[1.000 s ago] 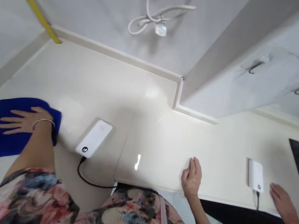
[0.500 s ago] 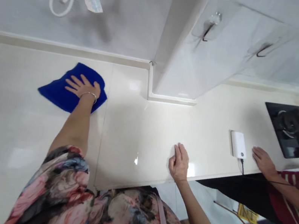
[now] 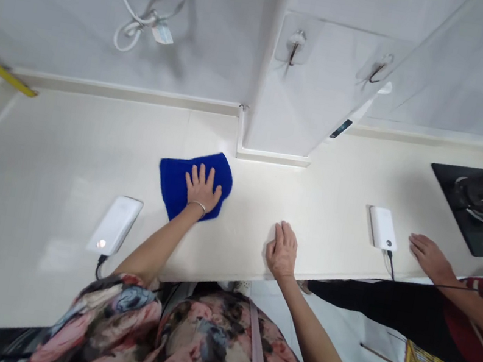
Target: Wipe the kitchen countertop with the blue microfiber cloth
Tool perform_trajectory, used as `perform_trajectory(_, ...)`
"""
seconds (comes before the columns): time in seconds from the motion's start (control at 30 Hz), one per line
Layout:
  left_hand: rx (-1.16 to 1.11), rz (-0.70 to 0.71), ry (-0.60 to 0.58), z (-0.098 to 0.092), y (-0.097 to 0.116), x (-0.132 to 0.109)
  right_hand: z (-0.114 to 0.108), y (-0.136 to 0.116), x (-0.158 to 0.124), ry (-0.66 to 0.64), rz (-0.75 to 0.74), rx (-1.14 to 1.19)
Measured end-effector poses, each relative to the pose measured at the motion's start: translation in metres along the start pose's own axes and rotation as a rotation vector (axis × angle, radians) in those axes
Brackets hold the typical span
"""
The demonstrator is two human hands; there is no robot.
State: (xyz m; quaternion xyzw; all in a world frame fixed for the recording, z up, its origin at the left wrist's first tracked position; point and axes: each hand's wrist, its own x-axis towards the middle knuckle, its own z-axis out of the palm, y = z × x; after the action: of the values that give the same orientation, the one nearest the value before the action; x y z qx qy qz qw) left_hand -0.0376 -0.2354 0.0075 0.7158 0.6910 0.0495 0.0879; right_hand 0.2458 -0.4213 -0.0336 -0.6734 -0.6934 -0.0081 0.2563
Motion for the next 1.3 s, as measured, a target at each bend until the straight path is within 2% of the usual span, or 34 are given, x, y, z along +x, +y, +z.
perform_trajectory(0.1,-0.010,0.119,-0.032,0.011,0.038,-0.059,0.004,0.002,-0.002,-0.004,-0.012,0.019)
perform_trajectory(0.23,-0.064,0.350,-0.068,0.028,0.089,-0.135,0.008,0.008,-0.005,0.028,-0.021,0.113)
perform_trajectory(0.3,-0.089,0.459,-0.067,0.034,0.106,-0.161,0.009,0.012,-0.005,0.070,-0.019,0.186)
perform_trajectory(0.4,-0.107,0.522,-0.066,0.037,0.115,-0.177,0.009,0.015,-0.004,0.125,-0.022,0.280)
perform_trajectory(0.47,-0.113,0.532,-0.078,0.034,0.108,-0.174,0.005,0.016,-0.008,0.140,-0.018,0.319)
perform_trajectory(0.57,-0.106,0.536,-0.089,0.026,0.086,-0.162,-0.011,0.017,-0.023,0.141,0.015,0.394)
perform_trajectory(0.67,-0.069,0.458,-0.058,0.020,0.063,-0.145,-0.038,0.023,-0.050,0.122,0.020,0.479)
perform_trajectory(0.77,-0.037,0.363,-0.015,0.018,0.058,-0.123,-0.068,0.032,-0.080,0.154,0.060,0.485)
perform_trajectory(0.87,-0.011,0.239,0.025,0.021,0.078,-0.096,-0.093,0.039,-0.104,0.237,0.161,0.454)
perform_trajectory(1.0,-0.008,0.119,0.025,0.027,0.125,-0.054,-0.109,0.040,-0.120,0.297,0.284,0.435)
perform_trajectory(1.17,-0.009,0.170,-0.006,0.031,0.180,-0.009,-0.112,0.034,-0.129,0.272,0.363,0.403)
perform_trajectory(1.3,-0.031,0.231,-0.042,0.038,0.225,0.010,-0.116,0.031,-0.139,0.249,0.380,0.370)
